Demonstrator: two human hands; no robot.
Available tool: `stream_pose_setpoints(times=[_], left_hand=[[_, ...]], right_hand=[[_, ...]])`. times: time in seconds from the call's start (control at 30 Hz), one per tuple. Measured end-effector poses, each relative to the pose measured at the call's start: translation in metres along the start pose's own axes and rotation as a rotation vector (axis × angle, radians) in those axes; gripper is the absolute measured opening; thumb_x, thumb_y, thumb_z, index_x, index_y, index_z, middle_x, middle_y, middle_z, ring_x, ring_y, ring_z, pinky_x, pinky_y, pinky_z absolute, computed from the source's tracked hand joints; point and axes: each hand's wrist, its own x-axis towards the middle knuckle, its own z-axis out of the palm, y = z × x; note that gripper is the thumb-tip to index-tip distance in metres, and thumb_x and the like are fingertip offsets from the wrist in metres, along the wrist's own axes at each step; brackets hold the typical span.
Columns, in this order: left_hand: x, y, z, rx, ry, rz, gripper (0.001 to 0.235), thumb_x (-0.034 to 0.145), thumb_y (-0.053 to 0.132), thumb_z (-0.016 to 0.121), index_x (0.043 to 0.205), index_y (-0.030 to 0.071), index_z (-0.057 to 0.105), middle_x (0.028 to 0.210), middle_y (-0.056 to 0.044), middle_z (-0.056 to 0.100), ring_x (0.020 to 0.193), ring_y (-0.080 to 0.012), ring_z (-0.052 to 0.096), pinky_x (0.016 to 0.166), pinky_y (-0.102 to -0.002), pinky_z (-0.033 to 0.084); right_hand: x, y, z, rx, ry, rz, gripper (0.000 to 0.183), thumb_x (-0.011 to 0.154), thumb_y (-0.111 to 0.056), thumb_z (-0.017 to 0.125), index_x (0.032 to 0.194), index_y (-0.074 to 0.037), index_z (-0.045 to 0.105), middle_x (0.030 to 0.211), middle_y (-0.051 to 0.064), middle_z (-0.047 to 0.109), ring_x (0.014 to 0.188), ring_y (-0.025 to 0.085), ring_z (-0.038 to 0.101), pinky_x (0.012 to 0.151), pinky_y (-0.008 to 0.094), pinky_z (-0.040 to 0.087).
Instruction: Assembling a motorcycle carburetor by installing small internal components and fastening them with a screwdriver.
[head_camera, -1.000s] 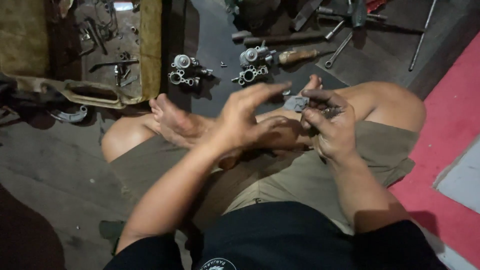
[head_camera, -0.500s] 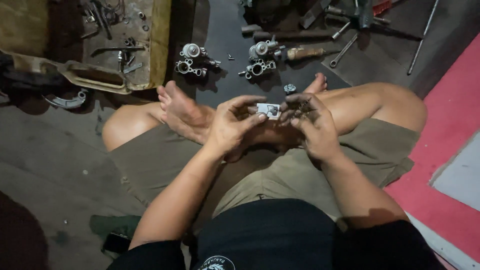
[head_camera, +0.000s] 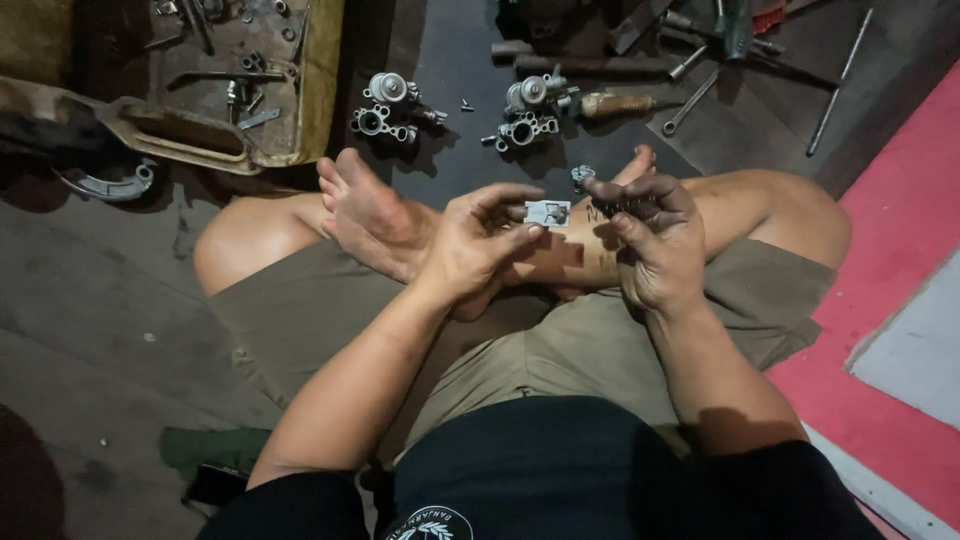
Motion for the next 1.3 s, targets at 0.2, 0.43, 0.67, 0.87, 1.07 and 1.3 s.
stream_pose_setpoints(times=[0.2,0.43,0.67,0.87,1.07,1.3], left_hand=[[0.000,-0.001,0.001,0.061,-0.010,0.065,0.041,0.079,0.013,0.087,0.118,0.006,0.076,0.086,-0.006,0.063,0.084,-0.0074,0.064,0.074,-0.023,0.062],[-0.001,0.008,-0.004,0.045,-0.007,0.074,0.038,0.081,0.009,0.083,0.118,0.003,0.074,0.088,-0.003,0.059,0.085,-0.0066,0.064,0.070,-0.021,0.062],[0.004,-0.004,-0.004,0.020,-0.017,0.119,0.035,0.082,0.005,0.082,0.116,0.002,0.074,0.087,-0.004,0.056,0.085,-0.0074,0.062,0.068,-0.021,0.063],[0.003,-0.002,-0.001,-0.062,-0.021,0.051,0.032,0.085,0.000,0.078,0.116,0.000,0.071,0.085,-0.005,0.050,0.065,-0.0120,0.068,0.054,-0.025,0.063],[0.004,-0.006,-0.002,-0.062,-0.012,0.042,0.031,0.084,0.001,0.079,0.114,0.000,0.072,0.088,-0.003,0.050,0.066,-0.0135,0.070,0.054,-0.028,0.064],[0.005,-0.013,-0.005,0.156,-0.016,0.122,0.032,0.080,0.013,0.085,0.111,0.007,0.077,0.081,-0.003,0.059,0.078,-0.0079,0.065,0.067,-0.026,0.061]], right_hand=[[0.000,0.015,-0.007,-0.050,-0.005,-0.059,0.029,0.086,0.002,0.080,0.107,0.007,0.060,0.104,0.031,0.068,0.097,0.036,0.075,0.055,0.031,0.064],[0.000,-0.040,0.031,-0.835,-0.207,-0.332,0.039,0.096,0.001,0.075,0.133,0.008,0.065,0.096,0.027,0.070,0.088,0.042,0.073,0.069,0.048,0.059],[-0.001,-0.037,0.030,-0.992,-0.212,-0.495,0.021,0.090,-0.009,0.088,0.107,-0.003,0.080,0.096,0.013,0.075,0.081,0.029,0.072,0.072,0.037,0.060],[-0.002,-0.037,0.036,-0.958,-0.258,-0.512,0.015,0.092,-0.006,0.085,0.107,-0.003,0.081,0.092,0.014,0.071,0.076,0.029,0.072,0.071,0.040,0.059],[-0.003,-0.034,0.034,-0.966,-0.271,-0.513,0.016,0.092,-0.007,0.084,0.106,0.000,0.080,0.093,0.016,0.072,0.083,0.033,0.073,0.074,0.042,0.059],[-0.005,-0.040,0.042,-0.996,-0.293,-0.500,0.014,0.094,-0.005,0.082,0.107,-0.001,0.080,0.090,0.015,0.070,0.079,0.033,0.071,0.071,0.043,0.059]])
